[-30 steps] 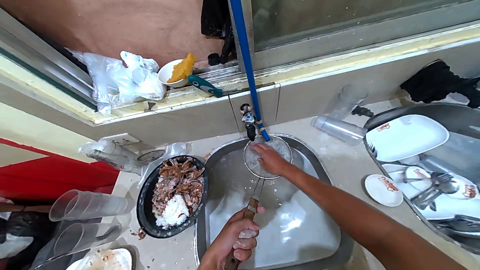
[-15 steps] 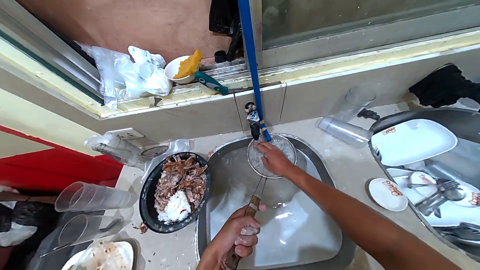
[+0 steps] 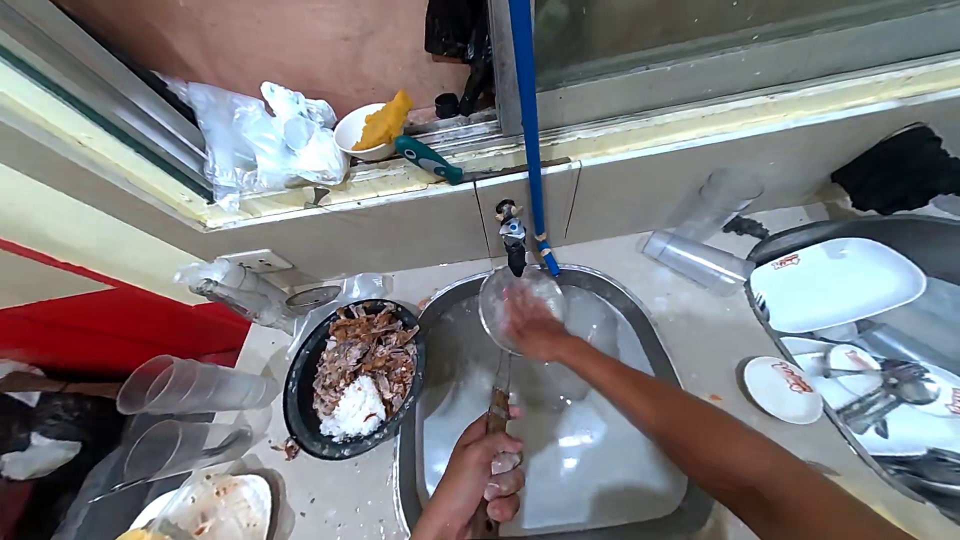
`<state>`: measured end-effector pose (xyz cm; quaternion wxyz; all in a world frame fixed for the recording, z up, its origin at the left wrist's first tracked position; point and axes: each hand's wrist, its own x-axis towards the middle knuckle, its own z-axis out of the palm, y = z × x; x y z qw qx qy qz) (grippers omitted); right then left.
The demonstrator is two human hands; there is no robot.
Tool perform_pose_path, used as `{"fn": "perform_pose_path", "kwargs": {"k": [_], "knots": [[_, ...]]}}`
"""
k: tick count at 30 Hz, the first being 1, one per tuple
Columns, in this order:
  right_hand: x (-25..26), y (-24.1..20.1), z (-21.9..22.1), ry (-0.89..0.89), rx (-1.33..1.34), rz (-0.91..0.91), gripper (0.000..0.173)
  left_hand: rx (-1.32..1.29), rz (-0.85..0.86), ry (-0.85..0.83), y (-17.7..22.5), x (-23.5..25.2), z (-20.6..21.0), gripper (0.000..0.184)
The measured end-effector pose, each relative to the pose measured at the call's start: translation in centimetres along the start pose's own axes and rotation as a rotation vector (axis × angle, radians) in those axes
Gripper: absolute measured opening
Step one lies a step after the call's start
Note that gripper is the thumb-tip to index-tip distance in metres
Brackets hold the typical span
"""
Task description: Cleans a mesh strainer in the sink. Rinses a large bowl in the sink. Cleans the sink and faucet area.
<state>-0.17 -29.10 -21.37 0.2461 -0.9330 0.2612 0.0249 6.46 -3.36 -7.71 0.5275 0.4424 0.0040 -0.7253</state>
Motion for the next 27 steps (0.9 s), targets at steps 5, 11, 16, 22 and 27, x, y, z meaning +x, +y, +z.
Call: {"fn": "perform_pose_path", "kwargs": {"k": [5,11,16,22,27], "knots": [[1.6,0.3,0.5,0.197,-0.066,0.04,0.064,0.008,0.109,0.115,0.0,-1.5,1.2,0.043],[1.7,-0.7,1.5,0.6,0.603,0.273,0.076,-0.059,0.155,0.164,-1.1,-2.6,1.2,0.042],[3.5,-0.3,-0.8,0.59,0.813,0.328,0.035,0.054,0.102,0.18,-2.1,-2.9,0.4,0.048],[3.7,-0.5,-2.3,0.526,0.641,0.263,0.036,0.107,0.031,0.128,-2.3,-3.5,-1.7,0.044],[3.8,-1.5,-3.4,0.485,0.539,0.295,0.033,0.088,0.039,0.159,-2.9,-3.7,-1.2,0.044]]}}
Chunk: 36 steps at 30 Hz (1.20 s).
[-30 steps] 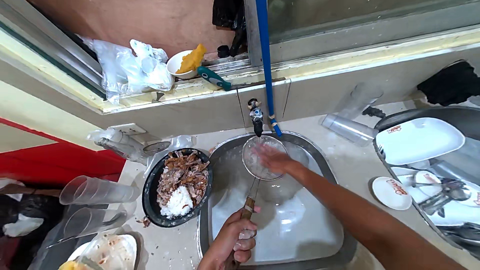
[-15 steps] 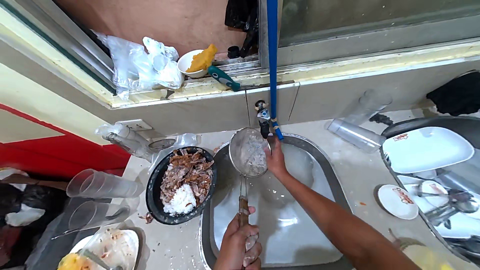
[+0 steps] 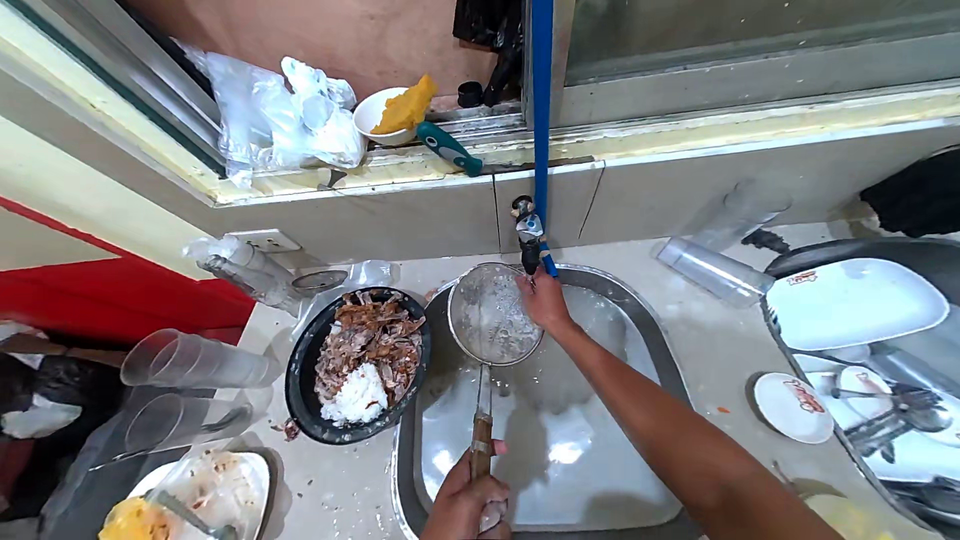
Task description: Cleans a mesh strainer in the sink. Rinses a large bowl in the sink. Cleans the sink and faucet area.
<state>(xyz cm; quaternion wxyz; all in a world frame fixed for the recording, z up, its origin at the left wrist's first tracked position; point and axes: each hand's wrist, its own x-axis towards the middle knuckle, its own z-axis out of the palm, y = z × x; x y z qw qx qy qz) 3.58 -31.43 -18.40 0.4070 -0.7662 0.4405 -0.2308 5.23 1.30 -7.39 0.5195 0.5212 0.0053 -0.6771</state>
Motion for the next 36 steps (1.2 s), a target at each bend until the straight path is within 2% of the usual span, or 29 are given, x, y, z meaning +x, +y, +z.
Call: {"fn": "perform_pose_path", "kwargs": {"k": [3,5,8,11,13,16,20,22,23,25,30,32,34,36], "knots": [[-0.1,0.2,0.7,0.018,0.024,-0.016,0.038,-0.018,0.042,0.059,-0.3,-0.1,1.0,0.045],[0.1,1.1,1.3,-0.02,0.241,0.008,0.038,-0.01,0.072,0.099,-0.5,-0.2,1.3,0.045],[0.4,2.6,2.4,-0.075,0.702,0.149,0.036,0.019,0.097,0.128,-0.5,-0.3,0.8,0.045],[0.1,2.5,2.3,-0.1,0.797,0.221,0.032,0.039,0.089,0.139,-0.4,-0.6,0.5,0.046],[0.2,2.3,2.1,-0.116,0.673,0.158,0.026,0.046,0.084,0.129,-0.5,-0.7,0.5,0.047],[0.4,1.3,1.3,-0.048,0.283,-0.006,0.036,0.053,0.077,0.109,-0.4,-0.9,0.9,0.048],[0.3,-0.1,0.3,0.061,0.018,-0.047,0.056,0.118,0.014,0.067,0.2,-1.5,0.6,0.045],[0.8,-0.3,-0.2,-0.006,-0.063,-0.108,0.047,0.113,-0.071,-0.004,0.8,-1.4,-0.8,0.041],[1.2,-0.2,-0.5,-0.076,-0.122,-0.169,0.04,0.112,-0.118,-0.054,1.2,-1.2,-1.6,0.039],[1.8,-0.1,-1.3,-0.223,-0.304,-0.313,0.036,0.129,-0.194,-0.136,1.9,-0.7,-3.0,0.037],[3.1,0.2,-3.2,-0.428,-0.515,-0.491,0.037,0.255,-0.284,-0.244,2.6,0.4,-3.3,0.034],[3.8,0.5,-4.1,-0.427,-0.477,-0.513,0.038,0.246,-0.294,-0.271,2.7,1.0,-3.8,0.036],[3.9,0.6,-4.8,-0.399,-0.456,-0.493,0.047,0.248,-0.317,-0.322,2.9,1.5,-4.5,0.037],[3.7,0.7,-5.6,-0.443,-0.475,-0.488,0.051,0.263,-0.33,-0.35,3.1,2.1,-4.9,0.036]]}}
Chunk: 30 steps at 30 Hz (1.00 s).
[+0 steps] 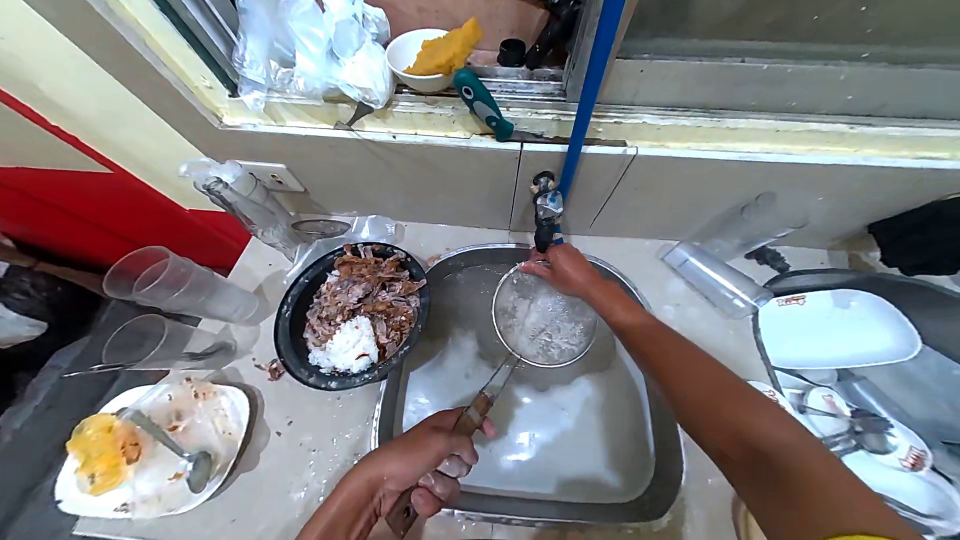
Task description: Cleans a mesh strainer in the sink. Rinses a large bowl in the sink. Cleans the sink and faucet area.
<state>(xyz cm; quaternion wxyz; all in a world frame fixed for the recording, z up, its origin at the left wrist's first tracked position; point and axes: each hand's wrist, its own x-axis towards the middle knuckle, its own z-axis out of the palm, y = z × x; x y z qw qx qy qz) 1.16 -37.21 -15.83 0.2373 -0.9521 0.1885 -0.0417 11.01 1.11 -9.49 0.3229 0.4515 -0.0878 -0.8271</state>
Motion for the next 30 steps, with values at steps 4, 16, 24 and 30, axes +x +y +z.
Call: {"fn": "perform_pose_path", "kwargs": {"k": [4,16,24,30], "knots": [[-0.5,0.3,-1.3,-0.02,0.182,0.023,0.039,0.039,0.038,0.084,0.9,0.5,0.1,0.038],[-0.3,-0.3,-1.3,0.113,0.317,0.214,0.036,0.185,0.014,0.245,2.2,0.8,1.1,0.039],[0.0,-0.9,0.1,0.163,0.572,0.305,0.039,0.261,0.074,0.37,2.0,0.3,1.1,0.039],[-0.8,-0.9,1.4,0.307,0.706,0.259,0.028,0.211,0.153,0.442,2.4,-0.5,0.2,0.041]]}}
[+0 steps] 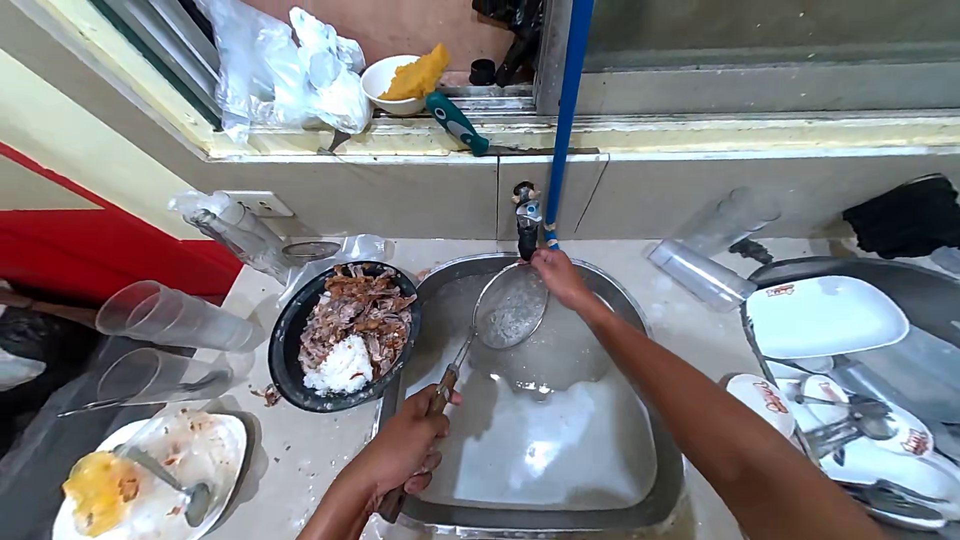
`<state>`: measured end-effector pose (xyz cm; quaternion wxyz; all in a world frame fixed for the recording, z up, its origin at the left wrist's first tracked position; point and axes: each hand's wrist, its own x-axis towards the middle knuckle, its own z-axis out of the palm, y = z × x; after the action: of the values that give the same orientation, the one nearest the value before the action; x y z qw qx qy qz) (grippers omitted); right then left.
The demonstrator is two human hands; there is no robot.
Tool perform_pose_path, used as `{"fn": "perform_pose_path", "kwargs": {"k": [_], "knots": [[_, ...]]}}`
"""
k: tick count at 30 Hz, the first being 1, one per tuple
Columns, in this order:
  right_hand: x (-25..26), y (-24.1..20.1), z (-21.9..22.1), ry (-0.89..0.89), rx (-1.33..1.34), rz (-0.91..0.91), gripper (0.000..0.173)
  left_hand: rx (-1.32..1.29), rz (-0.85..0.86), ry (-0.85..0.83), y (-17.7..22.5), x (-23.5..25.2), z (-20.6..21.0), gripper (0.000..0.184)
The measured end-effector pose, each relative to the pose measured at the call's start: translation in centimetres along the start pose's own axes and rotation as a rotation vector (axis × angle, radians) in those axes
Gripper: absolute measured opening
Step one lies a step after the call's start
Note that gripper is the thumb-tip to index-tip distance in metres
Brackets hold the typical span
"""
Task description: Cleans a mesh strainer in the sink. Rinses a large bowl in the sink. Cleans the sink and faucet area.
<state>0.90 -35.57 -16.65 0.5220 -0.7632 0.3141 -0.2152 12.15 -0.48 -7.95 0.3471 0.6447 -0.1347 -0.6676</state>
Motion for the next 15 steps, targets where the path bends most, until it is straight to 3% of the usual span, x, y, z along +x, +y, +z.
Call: {"fn": "perform_pose_path", "kwargs": {"k": [4,11,15], "knots": [[-0.7,-1.1,1.8,-0.076,-0.004,-0.141,0.037,0.056,0.037,0.096,0.0,0.1,1.1,0.04],[-0.7,0.8,2.5,-0.005,0.165,-0.129,0.032,0.179,0.149,0.3,0.5,-0.3,2.3,0.045],[-0.9,1.3,2.4,-0.072,0.261,-0.223,0.039,0.298,0.195,0.389,-0.4,0.1,1.8,0.051]]}}
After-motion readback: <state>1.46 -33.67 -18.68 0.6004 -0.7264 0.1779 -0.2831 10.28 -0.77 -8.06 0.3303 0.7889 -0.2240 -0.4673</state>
